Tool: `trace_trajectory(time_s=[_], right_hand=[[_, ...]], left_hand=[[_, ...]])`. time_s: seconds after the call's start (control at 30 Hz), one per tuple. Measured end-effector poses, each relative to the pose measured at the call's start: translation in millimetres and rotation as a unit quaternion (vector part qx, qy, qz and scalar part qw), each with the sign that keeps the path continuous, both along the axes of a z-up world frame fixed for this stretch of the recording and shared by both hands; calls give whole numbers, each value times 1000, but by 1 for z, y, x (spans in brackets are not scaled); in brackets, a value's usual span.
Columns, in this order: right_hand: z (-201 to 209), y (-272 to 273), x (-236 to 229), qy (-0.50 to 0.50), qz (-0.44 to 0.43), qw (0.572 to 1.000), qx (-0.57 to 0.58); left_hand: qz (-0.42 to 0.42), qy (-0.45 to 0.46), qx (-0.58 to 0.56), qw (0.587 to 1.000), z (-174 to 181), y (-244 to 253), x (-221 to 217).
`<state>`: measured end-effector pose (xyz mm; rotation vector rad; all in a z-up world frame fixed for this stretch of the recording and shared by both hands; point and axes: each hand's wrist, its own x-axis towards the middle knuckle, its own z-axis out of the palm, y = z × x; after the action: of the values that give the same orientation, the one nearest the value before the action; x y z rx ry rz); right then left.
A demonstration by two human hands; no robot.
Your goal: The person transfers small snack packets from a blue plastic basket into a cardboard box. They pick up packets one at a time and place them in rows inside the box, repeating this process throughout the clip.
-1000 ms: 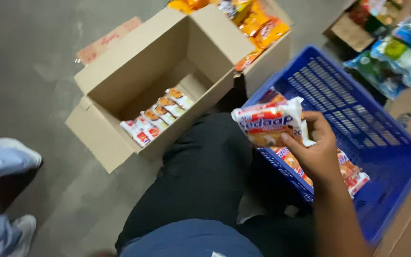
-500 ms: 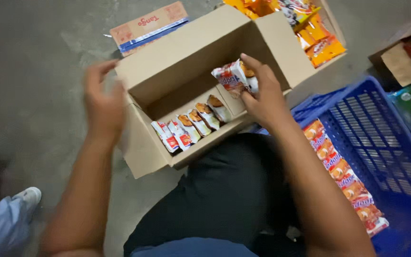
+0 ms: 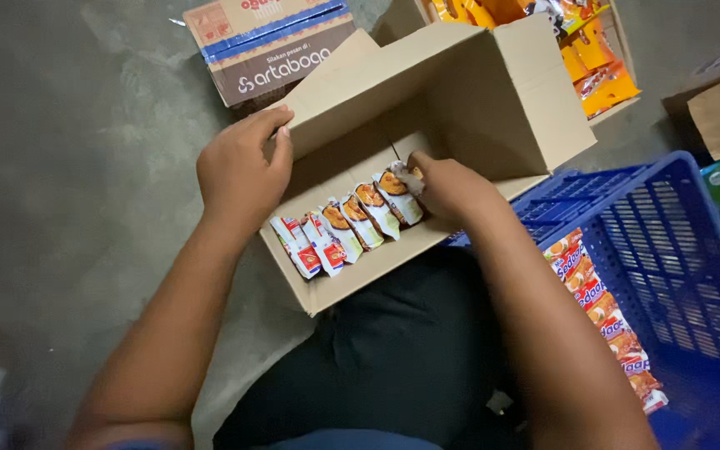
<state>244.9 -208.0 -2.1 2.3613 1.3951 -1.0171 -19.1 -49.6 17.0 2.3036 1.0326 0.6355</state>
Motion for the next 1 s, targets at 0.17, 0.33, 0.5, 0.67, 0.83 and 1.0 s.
trace_trajectory(time_s=[0.17, 0.33, 0.5, 0.67, 0.83, 1.0], right_hand=[[-16, 10, 1, 12, 18, 999, -24], [-19, 10, -2, 36, 9, 999, -30], [-18, 12, -6, 59, 39, 995, -64], [32, 11, 3, 70, -6, 997, -38], [126, -41, -5, 144, -101, 939, 297], [122, -183, 13, 179, -200, 888, 373]], left_hand=[[14, 16, 13, 1000, 5, -1, 2], [17, 4, 5, 1000, 4, -1, 1], [9, 1, -7, 1000, 6, 1, 3], [19, 19, 5, 1000, 6, -3, 2], [33, 70, -45, 996, 15, -5, 3], [34, 77, -36, 996, -2, 2, 4]])
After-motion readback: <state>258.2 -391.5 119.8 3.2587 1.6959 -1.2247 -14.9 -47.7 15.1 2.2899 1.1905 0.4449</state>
